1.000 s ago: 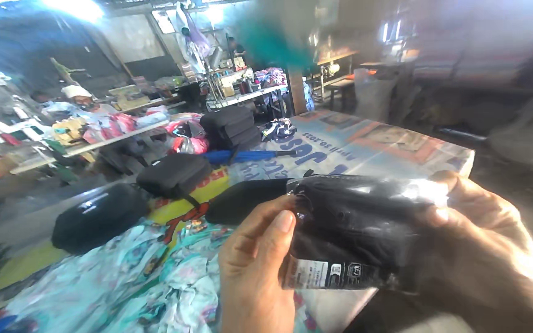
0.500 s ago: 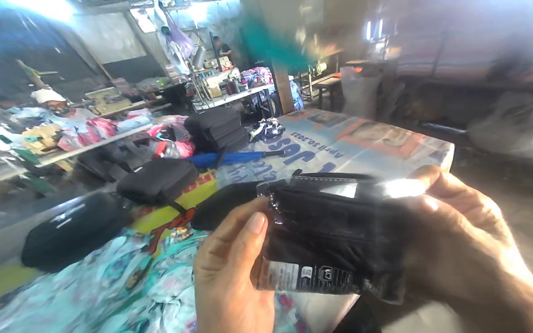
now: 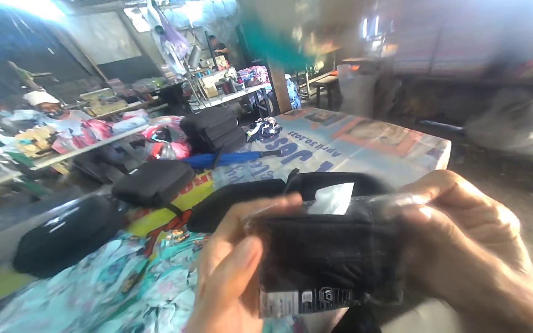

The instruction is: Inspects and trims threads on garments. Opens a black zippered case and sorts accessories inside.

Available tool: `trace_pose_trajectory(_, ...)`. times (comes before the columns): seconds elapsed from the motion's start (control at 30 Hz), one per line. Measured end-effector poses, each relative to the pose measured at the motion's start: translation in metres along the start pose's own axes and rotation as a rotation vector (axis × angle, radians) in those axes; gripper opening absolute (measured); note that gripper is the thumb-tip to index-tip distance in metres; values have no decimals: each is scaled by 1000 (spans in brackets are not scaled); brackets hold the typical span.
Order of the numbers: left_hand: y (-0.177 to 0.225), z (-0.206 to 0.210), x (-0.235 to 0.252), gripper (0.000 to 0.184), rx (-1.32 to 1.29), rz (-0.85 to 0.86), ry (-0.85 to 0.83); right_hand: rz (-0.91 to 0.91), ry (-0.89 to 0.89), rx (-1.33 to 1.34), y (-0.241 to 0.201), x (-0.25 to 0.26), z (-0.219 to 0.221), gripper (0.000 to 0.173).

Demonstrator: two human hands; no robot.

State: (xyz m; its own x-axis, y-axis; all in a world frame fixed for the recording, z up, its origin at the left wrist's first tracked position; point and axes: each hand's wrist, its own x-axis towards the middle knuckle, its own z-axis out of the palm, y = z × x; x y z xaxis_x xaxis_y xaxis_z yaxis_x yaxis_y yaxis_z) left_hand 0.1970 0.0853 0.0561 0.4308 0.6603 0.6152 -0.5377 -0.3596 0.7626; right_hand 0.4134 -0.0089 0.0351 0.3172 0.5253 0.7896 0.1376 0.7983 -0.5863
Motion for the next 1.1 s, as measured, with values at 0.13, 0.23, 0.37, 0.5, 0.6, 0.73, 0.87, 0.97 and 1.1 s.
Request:
trace_pose_trajectory(0.13, 21, -27, 15, 62, 562, 98, -282, -60, -94, -180, 2, 2, -3, 7)
trace_pose_trajectory(0.23, 27, -9, 12, 40, 717, 24, -419, -75, -202, -272, 6, 9, 0, 10)
trace_pose_trajectory(0.37, 7, 4, 7, 15, 643, -29, -301, -265, -41, -861, 11, 7, 13, 19)
trace_pose_trajectory(0.5, -1, 8, 1, 16, 535, -26, -173, -453, 11, -1065, 10, -8, 23, 25)
trace_pose_trajectory(0.6, -6, 12, -3, 22, 507, 26, -209, -444, -54, -1049, 20, -11, 30, 20)
trace_pose_trajectory(0.73, -13, 14, -8, 26, 499, 85, -193, -420, -41, -937, 25, -11, 32, 15)
trace_pose_trajectory(0.87, -15, 10, -9, 24, 523, 113, -216, -294, -49, -723, 24, -7, 30, 14)
trace_pose_trajectory(0.97, -15, 9, -10, 25, 567, 99, -237, -202, -63, -693, 24, -8, 30, 16)
trace_pose_trajectory(1.1, -13, 8, -11, 24, 620, 70, -242, -40, -90, -557, 21, -8, 28, 17)
